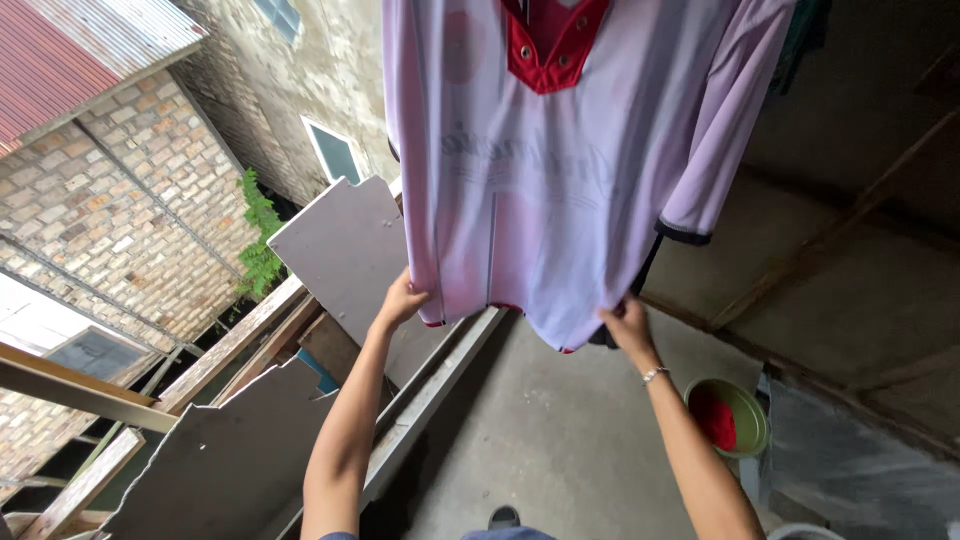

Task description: The person takes wet shirts from a bucket, places them on hangers, and hangs them on a clothesline. A light purple shirt is hung first, followed by a red shirt, and finally a green shirt. The shirts are spread out to dry.

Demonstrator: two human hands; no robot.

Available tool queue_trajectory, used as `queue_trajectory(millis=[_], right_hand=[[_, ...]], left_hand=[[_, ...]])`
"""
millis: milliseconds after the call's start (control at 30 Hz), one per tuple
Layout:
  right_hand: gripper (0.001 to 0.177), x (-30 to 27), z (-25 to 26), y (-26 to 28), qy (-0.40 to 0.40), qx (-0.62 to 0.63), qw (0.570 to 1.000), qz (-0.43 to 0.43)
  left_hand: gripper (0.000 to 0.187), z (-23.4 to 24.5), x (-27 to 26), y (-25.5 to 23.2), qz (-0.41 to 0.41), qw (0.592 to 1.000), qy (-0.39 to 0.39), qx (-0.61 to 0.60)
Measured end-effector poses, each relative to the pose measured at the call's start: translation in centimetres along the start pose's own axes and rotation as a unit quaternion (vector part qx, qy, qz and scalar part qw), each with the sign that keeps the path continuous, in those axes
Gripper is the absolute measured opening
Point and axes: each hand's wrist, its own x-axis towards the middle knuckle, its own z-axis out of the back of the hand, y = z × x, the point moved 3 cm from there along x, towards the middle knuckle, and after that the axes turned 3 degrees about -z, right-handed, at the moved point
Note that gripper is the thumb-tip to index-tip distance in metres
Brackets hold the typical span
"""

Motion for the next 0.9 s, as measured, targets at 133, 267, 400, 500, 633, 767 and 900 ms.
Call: queue_trajectory(millis=[133, 267, 400, 500, 633, 767, 900], right_hand=[[0.042, 3.9, 6.3, 11.7, -0.196, 0.128, 0.956, 0.178], [0.017, 3.9, 14.4, 30.5, -0.322, -0.032, 0.891, 0.319], [0.025, 10.1, 17.1, 39.7, -0.18, 0.007, 0.874, 0.45], [0.028, 14.7, 17.1, 43.4, -0.097, -0.058, 0.868, 0.483], [0.042, 14.8, 16.7, 46.9, -0.05, -0.151, 0.876, 0.455], [0.012, 17.2, 16.9, 47.3, -0.019, -0.185, 0.904, 0.384], [0.013, 21.4, 17.5, 46.3, -0.067, -0.232, 0.898, 0.367]], left_hand=[[0.059, 4.8, 5.7, -7.0, -0.151, 0.984, -0.094, -0.03], [0.039, 10.6, 10.5, -21.3, -0.245, 0.944, -0.219, 0.043], [0.029, 13.8, 13.5, -36.9, -0.383, 0.891, -0.245, 0.011], [0.035, 15.0, 17.1, -42.8, -0.444, 0.863, -0.24, 0.016], [0.027, 15.5, 21.6, -46.5, -0.516, 0.833, -0.186, 0.076], [0.016, 16.1, 23.9, -47.9, -0.48, 0.845, -0.131, 0.197], [0.008, 17.0, 23.5, -48.5, -0.455, 0.865, -0.079, 0.195]])
